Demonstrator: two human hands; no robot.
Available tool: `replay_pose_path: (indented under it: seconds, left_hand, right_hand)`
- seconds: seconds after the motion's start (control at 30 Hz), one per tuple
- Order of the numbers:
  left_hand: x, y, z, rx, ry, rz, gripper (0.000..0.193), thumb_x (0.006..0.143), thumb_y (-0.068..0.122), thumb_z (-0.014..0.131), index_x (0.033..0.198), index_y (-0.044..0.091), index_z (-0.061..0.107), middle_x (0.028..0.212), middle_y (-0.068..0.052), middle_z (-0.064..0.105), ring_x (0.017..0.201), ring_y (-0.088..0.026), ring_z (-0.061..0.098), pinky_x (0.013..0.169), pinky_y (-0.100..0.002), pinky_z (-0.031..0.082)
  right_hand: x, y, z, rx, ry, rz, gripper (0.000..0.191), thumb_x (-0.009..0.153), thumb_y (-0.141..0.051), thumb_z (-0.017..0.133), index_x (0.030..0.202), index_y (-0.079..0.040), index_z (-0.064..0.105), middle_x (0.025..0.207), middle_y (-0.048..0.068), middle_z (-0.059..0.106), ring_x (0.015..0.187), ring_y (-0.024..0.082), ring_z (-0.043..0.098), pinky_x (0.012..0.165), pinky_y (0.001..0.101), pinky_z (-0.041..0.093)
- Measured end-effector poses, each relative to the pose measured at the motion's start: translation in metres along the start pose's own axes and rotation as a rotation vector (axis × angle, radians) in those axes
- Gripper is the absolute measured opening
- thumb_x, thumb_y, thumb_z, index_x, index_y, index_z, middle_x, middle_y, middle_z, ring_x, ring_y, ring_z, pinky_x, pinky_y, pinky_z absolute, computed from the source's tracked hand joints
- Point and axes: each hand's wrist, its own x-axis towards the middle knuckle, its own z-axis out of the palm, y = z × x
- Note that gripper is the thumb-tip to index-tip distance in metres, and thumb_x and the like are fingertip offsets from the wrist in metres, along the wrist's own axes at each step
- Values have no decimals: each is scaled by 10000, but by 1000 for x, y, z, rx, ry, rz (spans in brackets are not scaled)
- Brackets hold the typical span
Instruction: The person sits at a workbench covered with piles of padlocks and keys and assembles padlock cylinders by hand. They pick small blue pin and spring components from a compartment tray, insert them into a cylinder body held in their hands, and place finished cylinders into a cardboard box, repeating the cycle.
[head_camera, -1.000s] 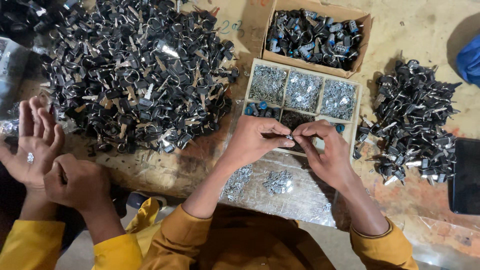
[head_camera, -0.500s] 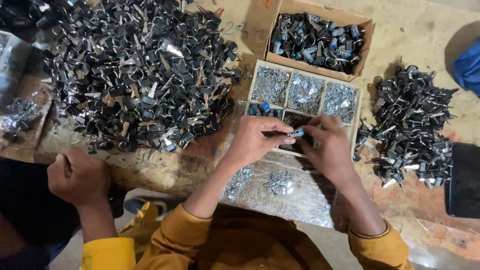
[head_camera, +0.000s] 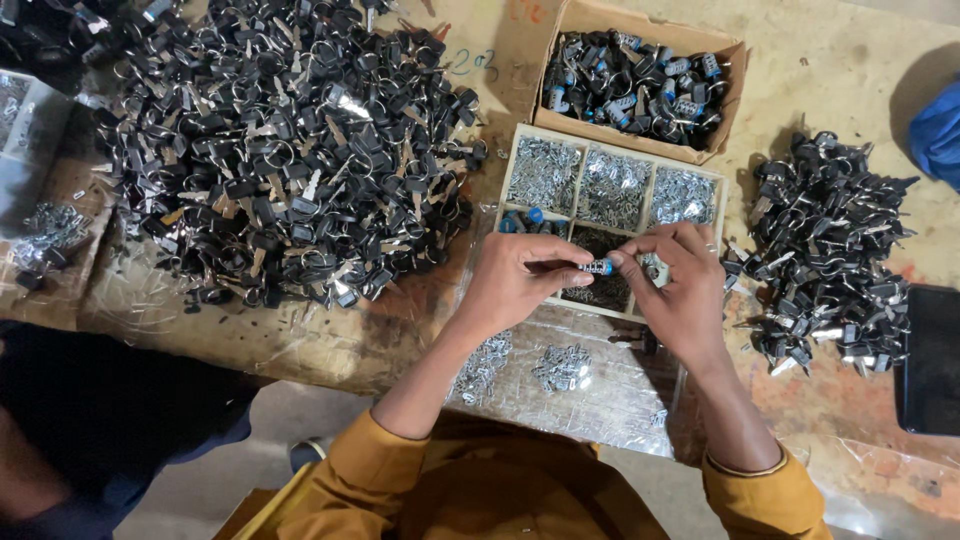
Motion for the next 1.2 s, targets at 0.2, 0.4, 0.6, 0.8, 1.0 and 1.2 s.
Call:
replay_pose_path:
  seconds: [0.2, 0.4, 0.6, 0.8, 1.0, 1.2]
  left_hand:
    - [-1, 3, -2, -3, -18, 23, 224, 824, 75, 852, 1039, 47, 799, 973, -70, 809, 830, -103, 774, 720, -246, 634]
    - [-6, 2, 0, -89, -32, -12, 187, 826, 31, 843, 995, 10, 766, 959, -65, 805, 915, -130, 787, 813, -253, 647]
    - [-10, -2, -1, -63, -18, -23, 167, 822, 22, 847, 973, 12, 775, 946, -64, 810, 899, -132, 793, 812, -257, 654]
    - [-12, -7, -1, -18, -12, 1, 171, 821, 31, 854, 972, 11, 776, 949, -69, 810, 895, -140, 799, 809, -261, 653]
    - [-14, -9, -2, -49, -8, -4, 189, 818, 49, 852, 984, 9, 772, 985, -73, 808, 913, -143, 795, 826, -265, 655]
    - [-16, -7, -5, -32, -8, -15, 180, 822, 56, 856, 977, 8, 779, 973, -80, 811, 897, -141, 793, 800, -268, 654]
  right_hand:
    - [-4, -2, 1, 265, -12, 27, 101, 982, -65, 731, 1077, -31, 729, 1078, 80, 680, 1041, 208, 604, 908, 329, 471]
    - [-14, -7, 8, 527, -178, 315, 137, 988, -10, 673, 1111, -3, 734, 1071, 55, 657, 801, 134, 520, 676, 258, 403]
    - [-15, -11, 12, 462, -171, 161, 133, 969, -10, 698, 1095, -3, 736, 1068, 65, 673, 919, 143, 601, 757, 274, 466]
    - [-15, -10, 9, 407, -160, 77, 165, 939, -27, 706, 1098, -18, 753, 1073, 84, 699, 997, 184, 662, 855, 291, 522]
    - [-14, -10, 14, -140, -107, -30, 206, 816, -23, 778, 1012, -81, 798, 928, 74, 687, 883, 295, 573, 773, 404, 451]
    - [-13, -15, 8, -94, -127, -31, 200, 753, -47, 796, 949, -71, 765, 895, 68, 673, 874, 293, 568, 801, 409, 428]
